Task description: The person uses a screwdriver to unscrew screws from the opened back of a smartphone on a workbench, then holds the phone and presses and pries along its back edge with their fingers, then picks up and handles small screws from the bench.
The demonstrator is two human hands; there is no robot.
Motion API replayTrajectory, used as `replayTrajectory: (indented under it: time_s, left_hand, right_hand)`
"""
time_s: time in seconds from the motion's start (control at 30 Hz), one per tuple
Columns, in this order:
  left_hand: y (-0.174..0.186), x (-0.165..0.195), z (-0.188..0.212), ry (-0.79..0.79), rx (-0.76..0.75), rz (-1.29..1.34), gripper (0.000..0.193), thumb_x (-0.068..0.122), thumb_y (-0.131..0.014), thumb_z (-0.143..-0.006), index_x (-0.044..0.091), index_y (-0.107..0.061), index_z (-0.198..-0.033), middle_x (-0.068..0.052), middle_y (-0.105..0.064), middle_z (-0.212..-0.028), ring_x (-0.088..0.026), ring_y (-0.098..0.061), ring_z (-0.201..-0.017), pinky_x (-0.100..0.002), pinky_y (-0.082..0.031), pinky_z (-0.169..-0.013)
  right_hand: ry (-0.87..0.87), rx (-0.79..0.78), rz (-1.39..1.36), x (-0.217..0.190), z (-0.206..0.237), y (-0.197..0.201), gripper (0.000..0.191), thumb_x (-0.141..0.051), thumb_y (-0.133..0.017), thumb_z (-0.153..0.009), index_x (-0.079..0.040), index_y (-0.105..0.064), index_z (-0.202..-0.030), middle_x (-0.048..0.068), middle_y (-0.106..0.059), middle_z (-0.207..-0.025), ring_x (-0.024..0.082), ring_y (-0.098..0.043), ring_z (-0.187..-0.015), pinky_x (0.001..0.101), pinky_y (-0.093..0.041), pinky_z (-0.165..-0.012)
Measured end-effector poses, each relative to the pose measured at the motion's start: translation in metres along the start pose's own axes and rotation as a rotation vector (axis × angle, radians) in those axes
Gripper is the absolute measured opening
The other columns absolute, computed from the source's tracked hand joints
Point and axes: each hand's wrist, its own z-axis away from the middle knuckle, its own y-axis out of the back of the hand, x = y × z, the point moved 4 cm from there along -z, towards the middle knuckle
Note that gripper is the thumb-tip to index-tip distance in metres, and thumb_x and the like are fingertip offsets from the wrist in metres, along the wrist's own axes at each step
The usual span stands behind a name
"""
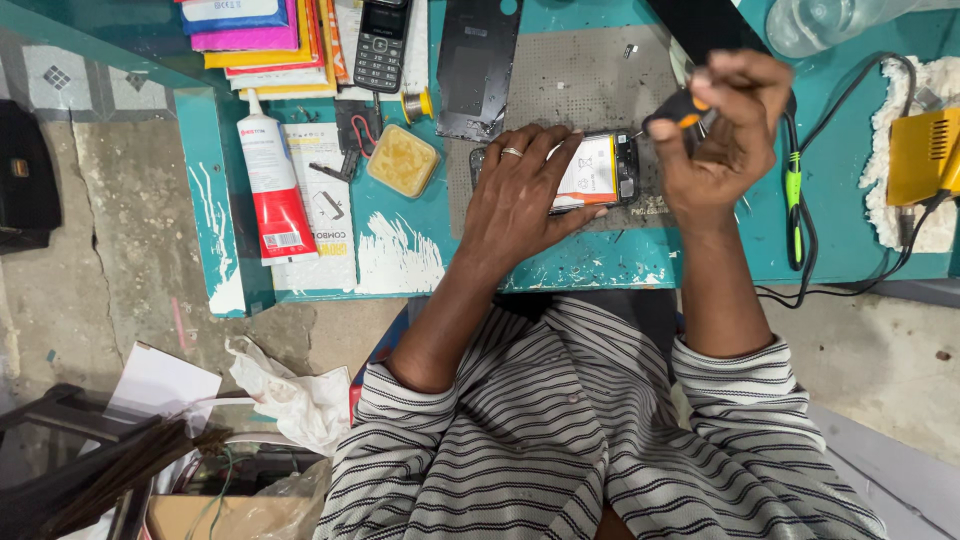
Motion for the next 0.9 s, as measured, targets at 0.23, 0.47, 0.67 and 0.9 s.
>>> replayTrajectory:
  time_s: [0.23, 0.47, 0.67, 0.9]
  left_hand:
    - [-0.001, -0.001, 0.001, -0.008, -0.004, -0.021, 0.085, 0.066, -0.073, -0.084, -0.002, -0.063, -0.135, -0.014, -0.062, -0.133, -0.031, -0.056, -0.127, -0.052, -0.04, -0.112]
    - [0.006, 0.002, -0.002, -0.028, 0.024, -0.005, 0.085, 0.065, -0.075, -0.085, -0.003, -0.063, -0.135, -0.016, -0.061, -0.133, -0.032, -0.055, -0.126, -0.052, -0.04, -0.112]
    - [0.01, 0.017, -0.019, -0.063, 0.054, -0.017, 0.073, 0.053, -0.08, -0.08, -0.001, -0.064, -0.127, -0.016, -0.063, -0.124, -0.033, -0.056, -0.12, -0.054, -0.04, -0.106]
    - [-0.013, 0.025, -0.048, -0.065, 0.0, -0.147, 0.028, 0.01, -0.072, -0.091, 0.001, -0.066, -0.118, -0.015, -0.067, -0.118, -0.031, -0.064, -0.111, -0.048, -0.049, -0.092]
  right_hand:
    - [-0.403, 0.041, -0.232, 0.021, 0.018, 0.005, 0.039, -0.018, -0.07, -0.106, -0.012, -0.054, -0.141, 0.012, -0.058, -0.133, 0.019, -0.065, -0.119, 0.0279, -0.059, -0.106]
    - [-0.246, -0.11, -0.044, 0.031, 0.026, 0.011, 0.057, 0.004, -0.075, -0.106, -0.012, -0.048, -0.153, 0.017, -0.052, -0.138, 0.024, -0.065, -0.115, 0.031, -0.059, -0.097]
    - [-0.264, -0.129, -0.144, 0.033, 0.034, 0.006, 0.065, 0.009, -0.056, -0.12, -0.019, -0.023, -0.168, 0.016, -0.052, -0.154, 0.021, -0.065, -0.12, 0.0325, -0.06, -0.109]
    - [-0.209, -0.055, -0.116, 0.033, 0.032, 0.007, 0.07, 0.011, -0.057, -0.119, -0.022, -0.019, -0.168, 0.016, -0.05, -0.153, 0.021, -0.063, -0.117, 0.0326, -0.06, -0.101]
